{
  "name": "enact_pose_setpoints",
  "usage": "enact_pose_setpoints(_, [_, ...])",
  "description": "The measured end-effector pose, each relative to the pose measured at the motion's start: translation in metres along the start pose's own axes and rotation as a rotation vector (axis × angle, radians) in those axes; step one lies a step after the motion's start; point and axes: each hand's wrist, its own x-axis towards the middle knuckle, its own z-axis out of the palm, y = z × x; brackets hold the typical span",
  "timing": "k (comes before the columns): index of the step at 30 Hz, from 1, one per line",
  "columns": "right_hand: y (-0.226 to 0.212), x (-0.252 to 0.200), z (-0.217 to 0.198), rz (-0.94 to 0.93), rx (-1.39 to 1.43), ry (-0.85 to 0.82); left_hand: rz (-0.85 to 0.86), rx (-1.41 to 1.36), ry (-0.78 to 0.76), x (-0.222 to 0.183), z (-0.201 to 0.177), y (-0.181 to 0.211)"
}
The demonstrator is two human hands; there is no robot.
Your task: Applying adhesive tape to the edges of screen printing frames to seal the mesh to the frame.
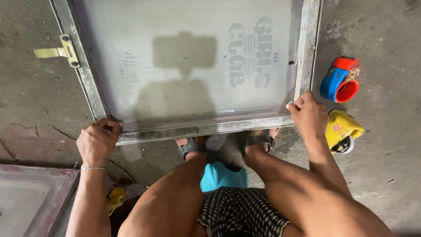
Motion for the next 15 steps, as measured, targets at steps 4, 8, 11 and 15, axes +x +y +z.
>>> enact_pose_setpoints(4, [-0.004,0.000,-0.003,-0.006,-0.004,-0.014,0.027,0.043,0.031,-0.005,-0.001,0.006])
enact_pose_setpoints(8, [-0.011,-0.003,-0.013,-0.037,-0.042,-0.081,0.014,0.132,0.017,-0.002,0.011,0.003])
enact_pose_setpoints(11, [-0.018,-0.004,-0.016,-0.068,-0.144,-0.101,-0.005,0.288,-0.004,0.000,0.024,0.008])
enact_pose_setpoints(15, [-0.023,0.002,-0.014,-0.091,-0.253,-0.102,0.026,0.297,0.015,0.003,0.028,0.013])
